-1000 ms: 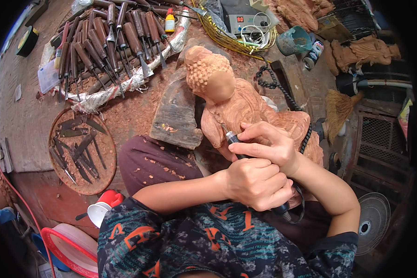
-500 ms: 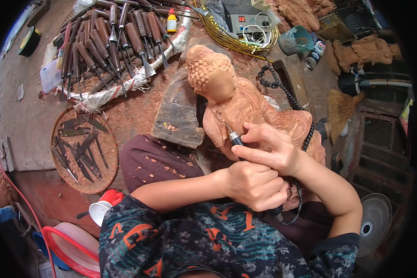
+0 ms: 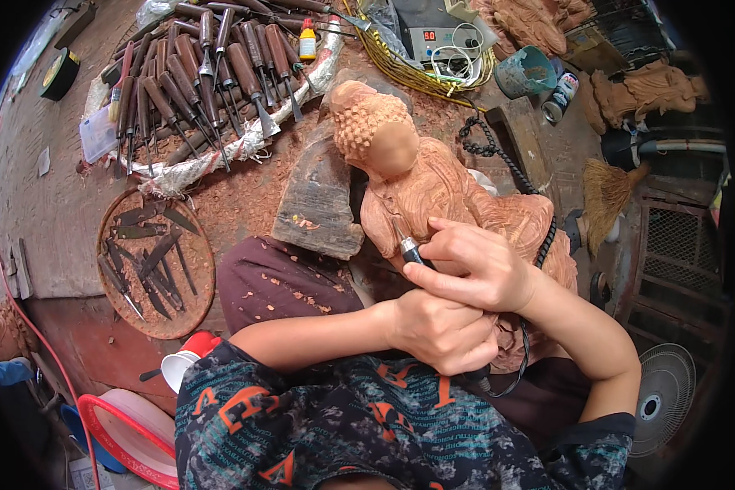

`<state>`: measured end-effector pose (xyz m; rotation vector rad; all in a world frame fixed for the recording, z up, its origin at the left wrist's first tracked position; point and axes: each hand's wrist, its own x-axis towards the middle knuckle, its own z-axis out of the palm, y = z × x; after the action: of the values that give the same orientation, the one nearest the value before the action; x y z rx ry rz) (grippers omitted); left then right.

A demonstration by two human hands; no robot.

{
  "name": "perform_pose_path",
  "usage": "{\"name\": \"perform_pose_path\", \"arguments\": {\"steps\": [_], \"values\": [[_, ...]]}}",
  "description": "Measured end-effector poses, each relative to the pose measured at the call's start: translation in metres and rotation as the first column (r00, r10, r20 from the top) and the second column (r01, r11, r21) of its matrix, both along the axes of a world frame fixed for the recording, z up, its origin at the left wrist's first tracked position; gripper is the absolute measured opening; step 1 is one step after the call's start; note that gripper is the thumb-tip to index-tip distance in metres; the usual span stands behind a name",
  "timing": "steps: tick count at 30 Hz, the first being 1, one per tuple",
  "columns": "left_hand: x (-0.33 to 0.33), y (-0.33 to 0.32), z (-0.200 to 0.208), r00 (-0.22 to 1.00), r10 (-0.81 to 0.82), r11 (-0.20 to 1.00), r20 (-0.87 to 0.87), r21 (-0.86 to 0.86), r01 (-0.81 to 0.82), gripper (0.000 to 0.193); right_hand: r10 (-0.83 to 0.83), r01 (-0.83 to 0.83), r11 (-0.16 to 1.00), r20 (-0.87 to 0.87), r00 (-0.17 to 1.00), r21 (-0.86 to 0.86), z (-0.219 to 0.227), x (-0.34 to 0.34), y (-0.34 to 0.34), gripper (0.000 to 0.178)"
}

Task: The person carves a wooden Buddha statue using a rotary tool and then switches to a chisel and mallet. They refine the details on the statue's head and torso, occasionally rotating the piece to access different angles.

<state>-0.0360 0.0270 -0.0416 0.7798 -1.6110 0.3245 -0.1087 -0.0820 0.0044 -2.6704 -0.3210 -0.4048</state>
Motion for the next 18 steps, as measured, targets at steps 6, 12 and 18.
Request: {"name": "perform_pose_path", "arguments": {"steps": [6,12,18], "values": [[-0.015,0.013,0.022,1.0,-0.028,0.999,0.004,-0.036,0.028,0.016,-0.01,0.014,0.998,0.057,0.998,-0.062,0.025,-0.013,0.012,0.028],[-0.025,0.017,0.026,1.0,0.006,0.998,0.012,-0.058,-0.006,0.017,-0.059,0.063,0.996,0.068,0.996,-0.064,0.035,-0.02,0.021,0.029],[-0.019,0.024,0.035,1.0,0.009,0.999,0.002,0.05,-0.01,0.022,-0.188,0.189,0.982,-0.114,0.975,-0.004,0.053,-0.047,0.027,0.034]]}}
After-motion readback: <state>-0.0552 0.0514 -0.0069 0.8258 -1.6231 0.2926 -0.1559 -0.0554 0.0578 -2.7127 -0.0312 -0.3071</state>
